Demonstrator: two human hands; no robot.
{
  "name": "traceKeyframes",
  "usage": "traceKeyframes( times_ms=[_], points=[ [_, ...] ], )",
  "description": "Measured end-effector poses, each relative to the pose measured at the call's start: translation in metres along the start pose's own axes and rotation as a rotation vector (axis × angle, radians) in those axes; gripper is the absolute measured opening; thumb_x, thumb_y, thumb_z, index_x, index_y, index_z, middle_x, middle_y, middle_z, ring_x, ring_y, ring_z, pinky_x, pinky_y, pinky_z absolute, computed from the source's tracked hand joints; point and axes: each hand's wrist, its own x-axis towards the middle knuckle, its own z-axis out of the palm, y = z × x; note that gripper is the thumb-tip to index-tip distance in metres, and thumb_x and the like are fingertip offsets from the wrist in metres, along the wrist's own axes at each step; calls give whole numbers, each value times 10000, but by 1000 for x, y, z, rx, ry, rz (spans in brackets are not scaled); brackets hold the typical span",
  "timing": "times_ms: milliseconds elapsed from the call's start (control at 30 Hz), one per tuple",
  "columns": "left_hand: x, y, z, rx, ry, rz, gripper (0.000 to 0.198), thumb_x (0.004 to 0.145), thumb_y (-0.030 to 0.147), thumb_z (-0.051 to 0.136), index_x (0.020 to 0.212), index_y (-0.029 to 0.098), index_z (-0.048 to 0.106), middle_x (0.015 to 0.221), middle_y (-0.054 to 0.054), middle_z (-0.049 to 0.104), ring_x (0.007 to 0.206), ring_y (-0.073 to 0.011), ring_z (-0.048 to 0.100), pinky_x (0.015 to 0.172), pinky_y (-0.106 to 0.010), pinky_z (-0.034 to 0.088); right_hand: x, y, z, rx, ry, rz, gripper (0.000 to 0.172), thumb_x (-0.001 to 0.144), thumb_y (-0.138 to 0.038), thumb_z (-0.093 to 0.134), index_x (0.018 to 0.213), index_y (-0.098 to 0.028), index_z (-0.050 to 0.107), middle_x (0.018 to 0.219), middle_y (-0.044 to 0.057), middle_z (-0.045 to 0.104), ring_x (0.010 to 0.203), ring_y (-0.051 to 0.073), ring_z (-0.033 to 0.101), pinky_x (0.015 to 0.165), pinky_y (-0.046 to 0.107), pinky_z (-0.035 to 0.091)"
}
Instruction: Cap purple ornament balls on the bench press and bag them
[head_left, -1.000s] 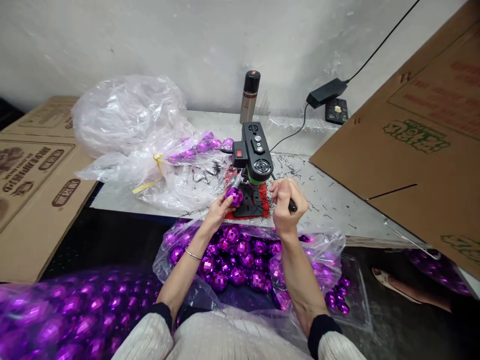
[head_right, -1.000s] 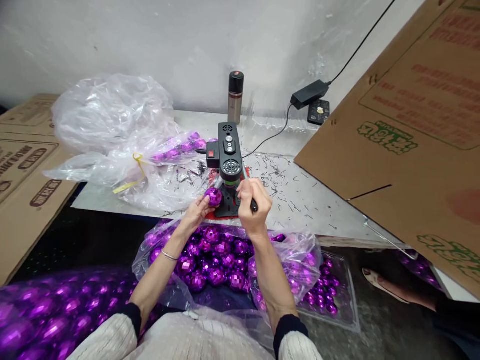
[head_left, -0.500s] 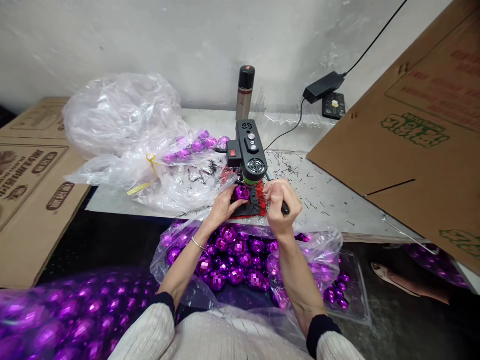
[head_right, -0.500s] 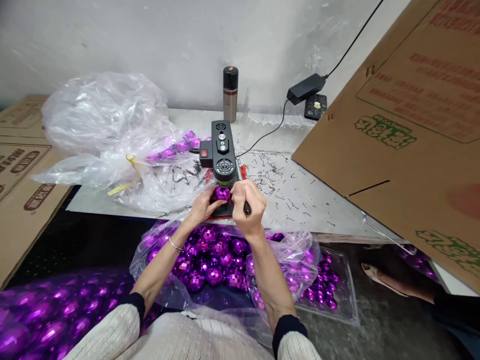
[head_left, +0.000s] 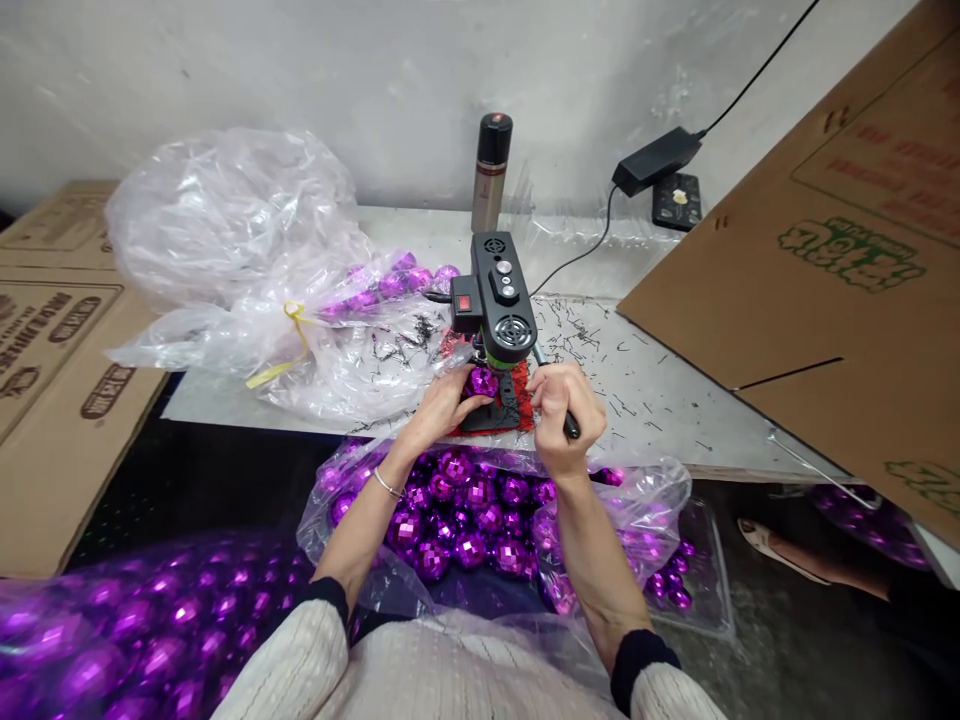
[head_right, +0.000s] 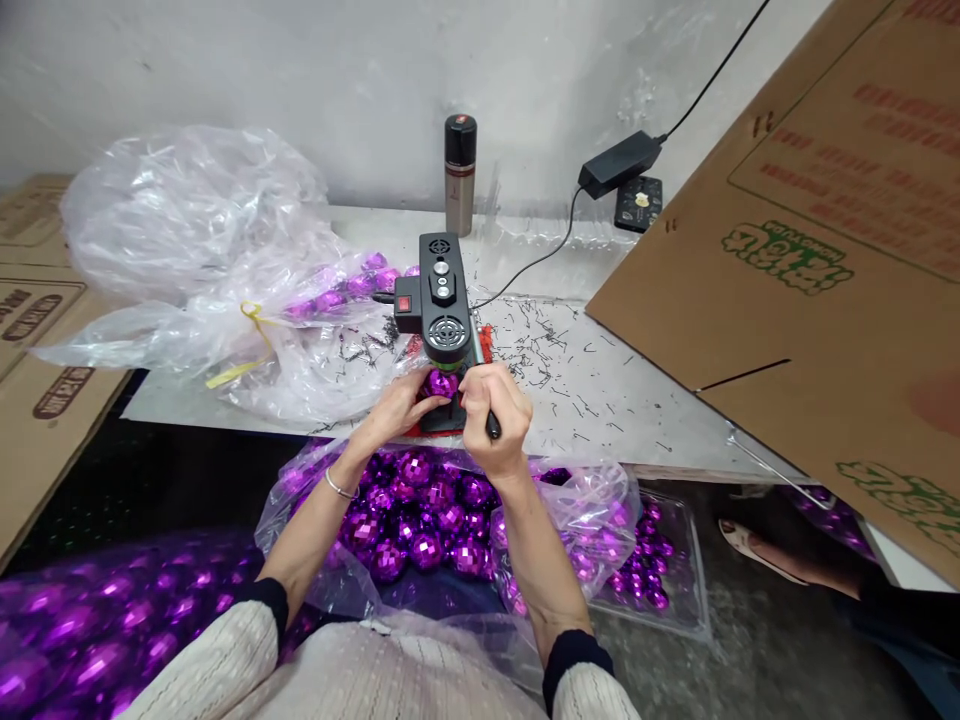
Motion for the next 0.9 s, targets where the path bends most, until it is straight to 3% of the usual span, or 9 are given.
traceKeyframes(
  times_ms=[133, 333, 433, 567, 667, 900],
  points=[
    [-5, 0, -5, -60, -92, -11, 513, 943, 493, 634, 1325, 152, 595, 1225, -142, 719, 1133, -308, 683, 986, -431, 536, 0, 0, 0, 8, 7, -5, 301, 988, -157, 459, 698, -209, 519, 695, 3, 588, 688, 139, 592, 627, 306, 448],
    [1, 5, -8, -10, -91, -34, 454, 942, 542, 614, 1218, 184, 658, 1087, -99, 739, 1018, -281, 697, 915, -389, 551, -1, 0, 0, 19, 3, -11, 287, 981, -144, 465, 709, -207, 530, 710, 8, 603, 703, 141, 603, 631, 309, 456],
    [8, 7, 5, 45, 9, -23, 453, 934, 552, 621, 1172, 170, 669, 1118, -119, 712, 1048, -288, 679, 944, -404, 546, 0, 0, -1, 16, -4, -10, 286, 978, -139, 460, 710, -207, 531, 714, 7, 603, 700, 141, 604, 630, 308, 458],
    [6, 1, 35, -26, 206, 52, 477, 943, 465, 642, 1307, 162, 586, 1237, -140, 681, 1158, -277, 650, 1009, -421, 528, -1, 1, -1, 10, -15, -18, 272, 972, -134, 467, 720, -208, 537, 712, 4, 602, 698, 141, 603, 631, 305, 462],
    [0, -8, 53, -72, 331, 64, 493, 941, 461, 651, 1327, 168, 562, 1222, -133, 700, 1127, -258, 672, 994, -421, 538, -2, 2, -1, 11, -14, -27, 258, 963, -123, 481, 726, -206, 541, 718, -3, 607, 694, 133, 602, 630, 295, 459],
    [-2, -14, 58, -80, 366, 65, 476, 914, 448, 689, 1289, 172, 590, 1188, -131, 727, 1116, -269, 693, 988, -441, 541, -10, 6, 1, 14, 9, -27, 249, 956, -119, 481, 737, -214, 551, 705, -3, 608, 692, 144, 615, 623, 302, 466]
  ],
)
